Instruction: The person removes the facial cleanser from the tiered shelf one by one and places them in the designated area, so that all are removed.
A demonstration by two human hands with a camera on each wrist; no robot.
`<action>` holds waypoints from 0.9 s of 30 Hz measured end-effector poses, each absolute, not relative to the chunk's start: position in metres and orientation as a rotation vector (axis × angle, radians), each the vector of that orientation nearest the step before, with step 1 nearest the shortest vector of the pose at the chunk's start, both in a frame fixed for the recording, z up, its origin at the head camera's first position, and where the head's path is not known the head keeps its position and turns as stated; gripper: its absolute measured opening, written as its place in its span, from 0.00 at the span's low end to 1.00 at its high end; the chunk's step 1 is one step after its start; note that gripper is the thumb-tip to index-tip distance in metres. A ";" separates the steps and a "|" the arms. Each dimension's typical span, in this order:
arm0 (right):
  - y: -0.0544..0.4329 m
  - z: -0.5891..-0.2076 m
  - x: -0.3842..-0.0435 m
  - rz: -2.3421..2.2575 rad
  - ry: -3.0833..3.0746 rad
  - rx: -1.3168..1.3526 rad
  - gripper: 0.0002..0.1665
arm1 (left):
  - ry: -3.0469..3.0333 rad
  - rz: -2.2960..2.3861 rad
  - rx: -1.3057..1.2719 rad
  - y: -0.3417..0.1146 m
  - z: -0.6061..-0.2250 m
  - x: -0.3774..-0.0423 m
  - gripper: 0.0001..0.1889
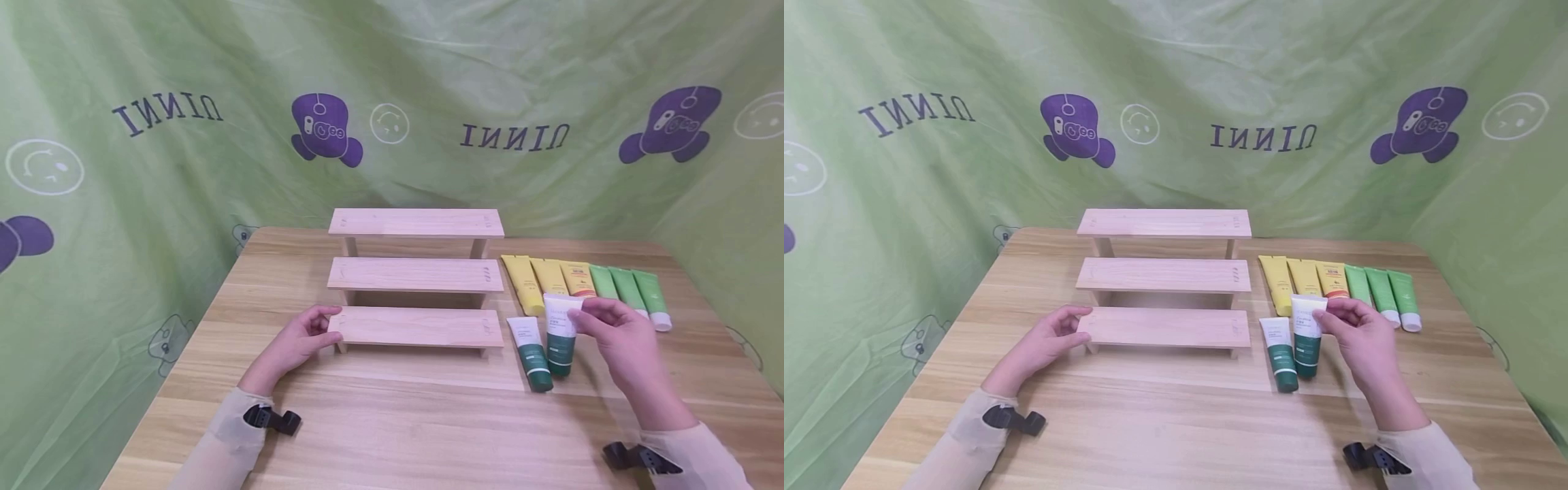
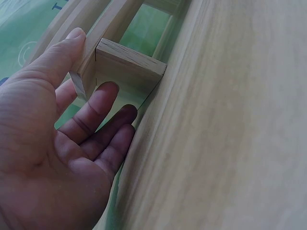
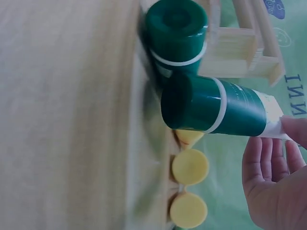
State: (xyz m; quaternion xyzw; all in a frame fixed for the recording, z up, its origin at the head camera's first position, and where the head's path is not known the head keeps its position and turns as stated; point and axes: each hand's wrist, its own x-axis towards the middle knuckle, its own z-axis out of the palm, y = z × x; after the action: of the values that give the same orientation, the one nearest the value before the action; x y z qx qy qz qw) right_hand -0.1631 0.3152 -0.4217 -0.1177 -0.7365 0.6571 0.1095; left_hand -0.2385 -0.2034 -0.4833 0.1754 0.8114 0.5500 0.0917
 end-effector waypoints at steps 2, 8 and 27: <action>0.317 -0.423 -0.164 1.929 -2.193 -0.367 0.15 | 2.410 1.631 0.524 -0.203 -0.483 -0.239 0.27; 0.322 -0.428 -0.168 1.948 -2.216 -0.397 0.19 | 2.406 1.629 0.531 -0.203 -0.483 -0.240 0.26; 0.333 -0.444 -0.178 1.558 -2.872 -0.461 0.42 | 2.409 1.626 0.513 -0.203 -0.482 -0.241 0.26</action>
State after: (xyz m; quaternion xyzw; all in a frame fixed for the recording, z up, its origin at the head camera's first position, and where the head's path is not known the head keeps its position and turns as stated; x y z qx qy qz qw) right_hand -0.1781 0.3332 -0.4436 -0.1394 -0.8677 0.4706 -0.0788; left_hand -0.2405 -0.2029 -0.4825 0.1731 0.8125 0.5485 0.0950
